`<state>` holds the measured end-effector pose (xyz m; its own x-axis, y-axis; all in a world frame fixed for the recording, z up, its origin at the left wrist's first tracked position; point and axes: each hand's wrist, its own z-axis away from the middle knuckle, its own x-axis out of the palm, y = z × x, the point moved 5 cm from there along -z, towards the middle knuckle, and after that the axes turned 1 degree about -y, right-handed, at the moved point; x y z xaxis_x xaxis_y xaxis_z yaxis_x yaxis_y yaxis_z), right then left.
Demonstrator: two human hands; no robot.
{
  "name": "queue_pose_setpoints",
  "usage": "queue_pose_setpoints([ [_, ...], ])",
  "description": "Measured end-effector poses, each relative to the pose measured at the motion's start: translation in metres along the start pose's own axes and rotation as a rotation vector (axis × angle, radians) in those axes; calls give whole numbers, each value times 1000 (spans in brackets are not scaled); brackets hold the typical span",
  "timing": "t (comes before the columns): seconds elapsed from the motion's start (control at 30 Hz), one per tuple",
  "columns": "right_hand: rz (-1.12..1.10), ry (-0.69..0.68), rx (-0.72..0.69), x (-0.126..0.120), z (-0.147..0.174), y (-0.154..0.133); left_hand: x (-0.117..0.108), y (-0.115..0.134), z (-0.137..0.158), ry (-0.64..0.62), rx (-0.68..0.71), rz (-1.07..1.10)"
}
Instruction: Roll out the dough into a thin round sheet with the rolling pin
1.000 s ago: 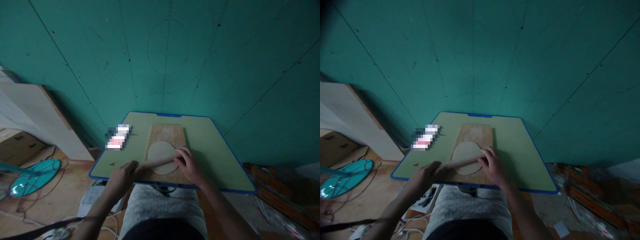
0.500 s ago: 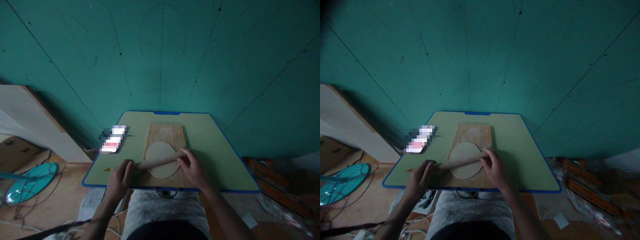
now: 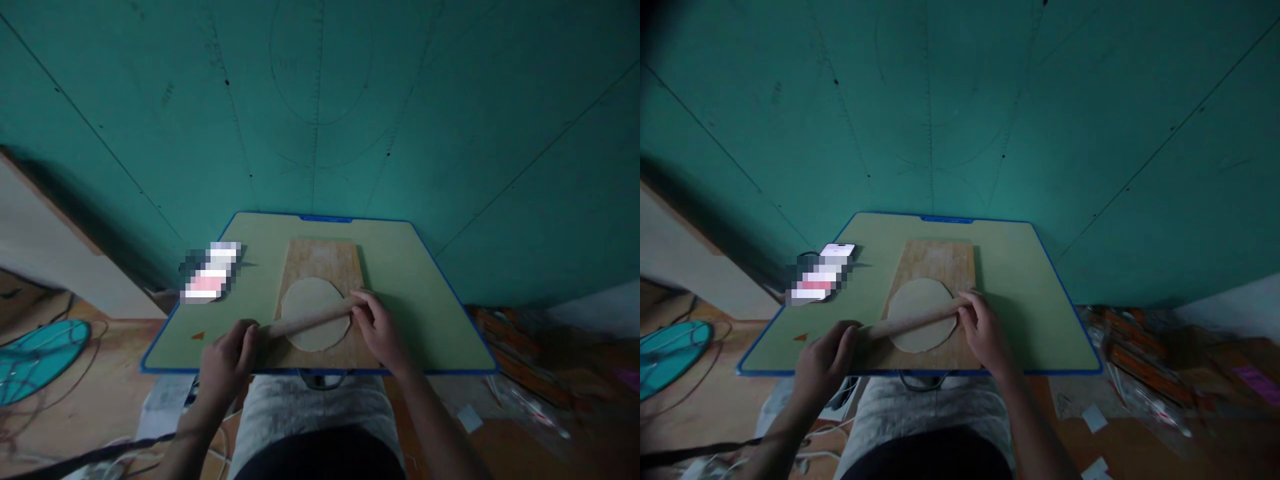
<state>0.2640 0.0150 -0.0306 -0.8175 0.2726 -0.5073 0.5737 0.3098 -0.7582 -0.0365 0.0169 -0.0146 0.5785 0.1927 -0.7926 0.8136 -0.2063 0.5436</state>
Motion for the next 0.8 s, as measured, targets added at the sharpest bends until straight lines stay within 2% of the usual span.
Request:
queue_pose_setpoints([
  [0.47, -23, 41, -67, 4, -3, -1, 4, -7, -1, -35, -39, -78],
  [0.8, 1, 11, 0, 4, -3, -3, 4, -4, -1, -50, 12, -79],
])
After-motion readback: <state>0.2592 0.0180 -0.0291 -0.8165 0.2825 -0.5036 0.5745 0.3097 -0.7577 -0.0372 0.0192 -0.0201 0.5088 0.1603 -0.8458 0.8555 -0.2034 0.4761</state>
